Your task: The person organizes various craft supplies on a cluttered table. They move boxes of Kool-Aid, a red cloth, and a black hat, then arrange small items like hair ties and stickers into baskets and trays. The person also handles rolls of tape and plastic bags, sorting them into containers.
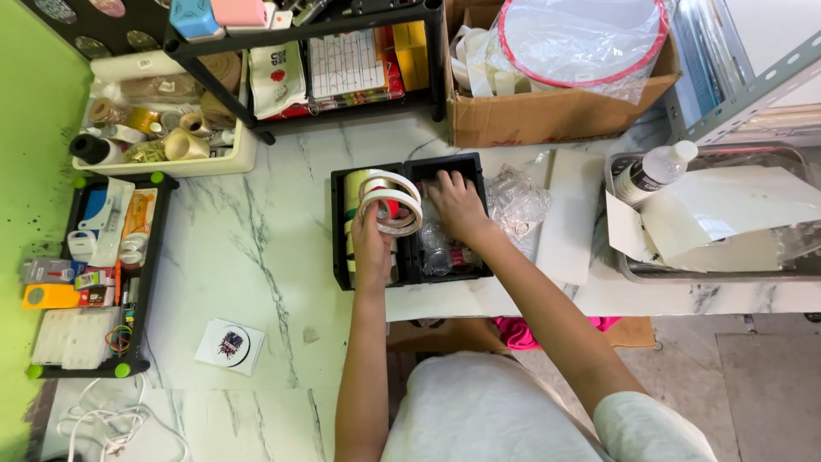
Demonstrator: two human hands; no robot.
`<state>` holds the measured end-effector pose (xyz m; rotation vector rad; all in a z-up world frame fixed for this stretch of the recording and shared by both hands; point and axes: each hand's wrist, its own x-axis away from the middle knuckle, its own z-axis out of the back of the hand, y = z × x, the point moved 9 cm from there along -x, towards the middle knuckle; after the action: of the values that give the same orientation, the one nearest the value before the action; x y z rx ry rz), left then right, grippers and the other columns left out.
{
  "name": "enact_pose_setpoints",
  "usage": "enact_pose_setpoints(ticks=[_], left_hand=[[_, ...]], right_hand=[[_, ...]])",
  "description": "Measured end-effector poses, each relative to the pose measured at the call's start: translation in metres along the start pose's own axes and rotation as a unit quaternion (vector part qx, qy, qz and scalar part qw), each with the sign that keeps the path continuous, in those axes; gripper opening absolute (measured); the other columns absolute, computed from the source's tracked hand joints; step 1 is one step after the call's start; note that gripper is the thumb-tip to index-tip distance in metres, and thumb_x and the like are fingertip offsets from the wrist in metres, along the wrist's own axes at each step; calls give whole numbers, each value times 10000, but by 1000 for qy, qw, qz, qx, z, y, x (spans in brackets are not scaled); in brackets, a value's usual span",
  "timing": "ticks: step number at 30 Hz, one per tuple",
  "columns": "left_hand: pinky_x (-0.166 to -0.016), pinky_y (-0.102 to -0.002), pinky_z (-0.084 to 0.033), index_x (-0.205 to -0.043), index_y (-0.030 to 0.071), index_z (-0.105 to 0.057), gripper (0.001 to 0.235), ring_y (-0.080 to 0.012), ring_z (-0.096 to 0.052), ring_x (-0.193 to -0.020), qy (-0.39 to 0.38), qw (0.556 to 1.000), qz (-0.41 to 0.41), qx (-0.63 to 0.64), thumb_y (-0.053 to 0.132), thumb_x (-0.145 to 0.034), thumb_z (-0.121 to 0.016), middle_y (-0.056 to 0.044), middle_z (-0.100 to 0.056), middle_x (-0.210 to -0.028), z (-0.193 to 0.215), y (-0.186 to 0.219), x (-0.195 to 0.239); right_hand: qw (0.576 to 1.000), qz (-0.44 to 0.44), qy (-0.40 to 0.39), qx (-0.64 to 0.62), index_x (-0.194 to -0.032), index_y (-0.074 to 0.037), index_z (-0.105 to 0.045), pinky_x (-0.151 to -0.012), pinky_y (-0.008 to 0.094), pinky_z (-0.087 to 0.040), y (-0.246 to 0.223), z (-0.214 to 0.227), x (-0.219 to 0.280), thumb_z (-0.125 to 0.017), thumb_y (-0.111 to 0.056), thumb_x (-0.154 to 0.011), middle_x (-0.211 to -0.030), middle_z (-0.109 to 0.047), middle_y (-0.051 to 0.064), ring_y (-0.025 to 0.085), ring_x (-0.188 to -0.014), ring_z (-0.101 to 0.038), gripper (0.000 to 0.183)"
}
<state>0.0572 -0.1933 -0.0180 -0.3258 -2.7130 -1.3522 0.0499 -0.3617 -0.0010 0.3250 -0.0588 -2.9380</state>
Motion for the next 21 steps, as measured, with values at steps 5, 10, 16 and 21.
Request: enact_pose_setpoints(ticks=[5,10,16,21], left_hand=[[-847,-332,-603,-1277,-33,-602,312,-198,-709,-1015,-6,1000,-9,26,192,-1066,-550,-125,-696,-1160,3,-4,-11],[-861,-353,-605,-1284,-43,-583,322,-216,-712,-1017,-18,999,-13,31,192,-1067,-548,-144,-690,-1169,3,-7,-18],[-898,-367,-609,-1296,-24,-575,327,-217,-704,-1069,-1,1000,-8,25,196,-1056,-550,-140,-678,-1207,10,-6,-18],[-909,-352,-611,-1299,-22,-581,333,-208,-705,-1076,-3,1000,-8,27,206,-1059,-554,-132,-684,-1211,11,-8,-19]], right_hand=[[999,3,11,-30,-1152,-69,-599,-861,481,-460,-2,20,3,-789,-156,-683,-1072,-654,124,305,-1022,-640,513],[982,-41,44,-182,-1115,-33,-553,-853,504,-450,22,62,3,-844,-160,-683,-1039,-656,152,338,-1012,-649,536],[895,-212,166,-354,-1104,-18,-502,-771,494,-555,109,99,46,-793,-63,-815,-1009,-654,213,400,-900,-680,413],[933,-280,97,-203,-1173,-25,-531,-815,551,-509,160,38,86,-782,-46,-714,-1108,-648,240,482,-968,-617,523]])
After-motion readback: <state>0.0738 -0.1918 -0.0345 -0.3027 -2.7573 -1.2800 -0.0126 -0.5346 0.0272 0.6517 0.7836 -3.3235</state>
